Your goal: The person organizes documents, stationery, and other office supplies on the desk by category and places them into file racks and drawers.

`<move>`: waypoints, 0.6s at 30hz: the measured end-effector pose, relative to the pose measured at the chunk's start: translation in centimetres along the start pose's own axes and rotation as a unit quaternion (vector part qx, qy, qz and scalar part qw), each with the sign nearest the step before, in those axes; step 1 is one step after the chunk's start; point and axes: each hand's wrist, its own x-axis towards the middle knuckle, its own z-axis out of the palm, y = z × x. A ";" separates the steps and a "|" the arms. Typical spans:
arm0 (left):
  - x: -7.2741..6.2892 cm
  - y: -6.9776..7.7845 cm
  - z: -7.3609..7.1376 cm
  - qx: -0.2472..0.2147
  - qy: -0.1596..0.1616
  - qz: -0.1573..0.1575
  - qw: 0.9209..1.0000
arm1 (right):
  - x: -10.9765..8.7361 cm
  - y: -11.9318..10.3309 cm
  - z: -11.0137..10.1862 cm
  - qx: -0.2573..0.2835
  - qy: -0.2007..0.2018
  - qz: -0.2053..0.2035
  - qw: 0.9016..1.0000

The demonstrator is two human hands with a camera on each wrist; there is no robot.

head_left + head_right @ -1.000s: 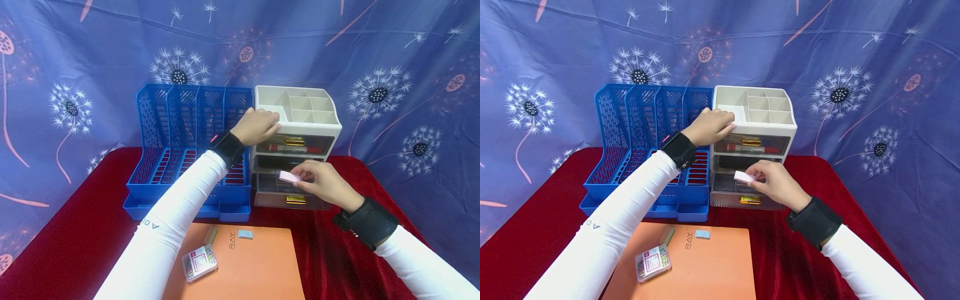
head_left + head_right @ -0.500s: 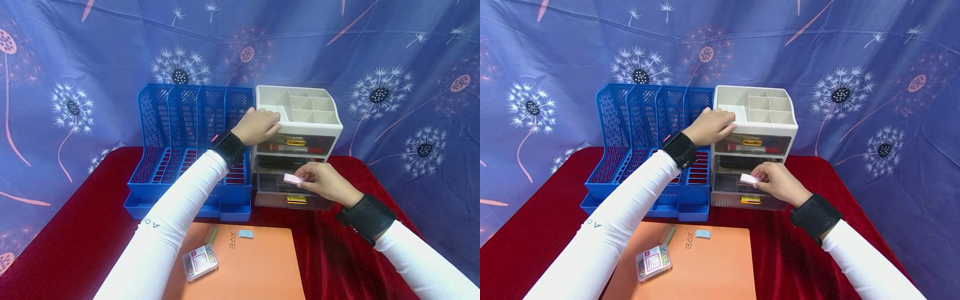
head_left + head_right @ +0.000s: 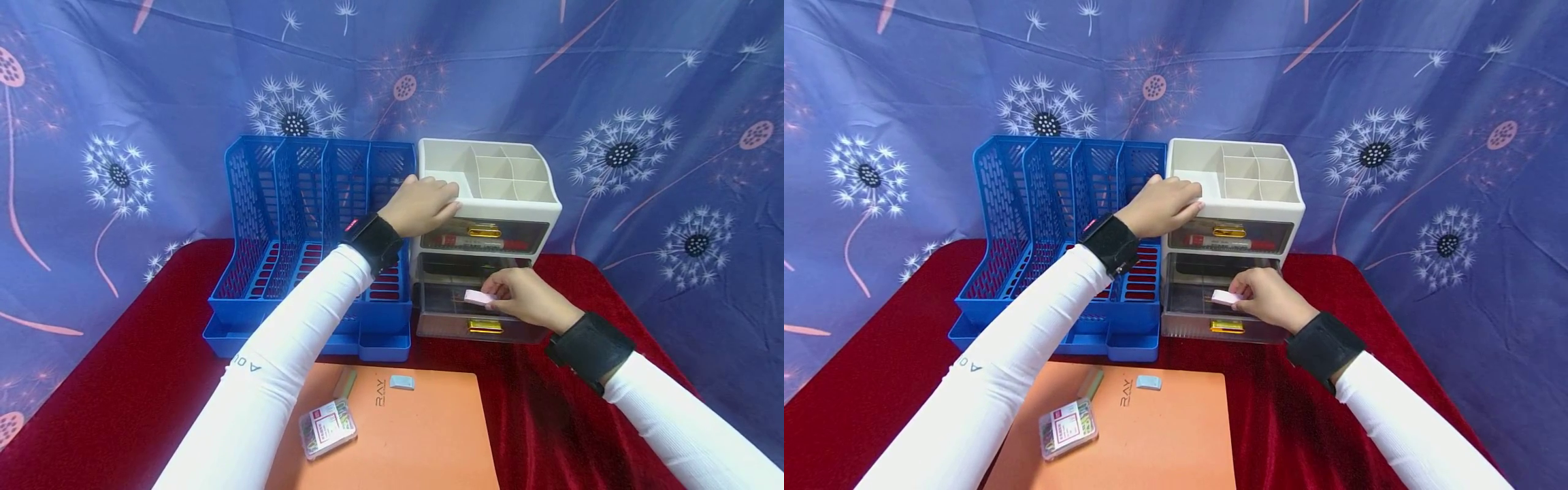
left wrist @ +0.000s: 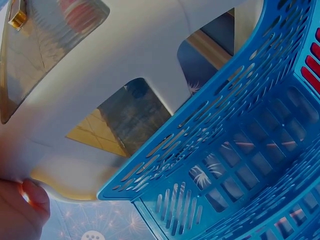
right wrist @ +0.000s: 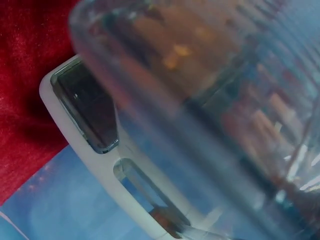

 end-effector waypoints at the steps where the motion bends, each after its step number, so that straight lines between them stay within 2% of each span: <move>1: 0.0 0.0 0.0 0.000 0.000 0.000 1.000 | 0.1 0.0 0.0 0.000 -0.004 0.003 1.000; 8: 0.0 -0.1 0.1 -0.001 0.001 0.002 1.000 | 0.5 0.1 0.1 -0.003 -0.032 0.019 0.999; 18: 0.1 -0.1 0.2 0.002 0.004 0.002 1.000 | 0.9 -0.1 0.0 -0.019 -0.063 0.014 0.998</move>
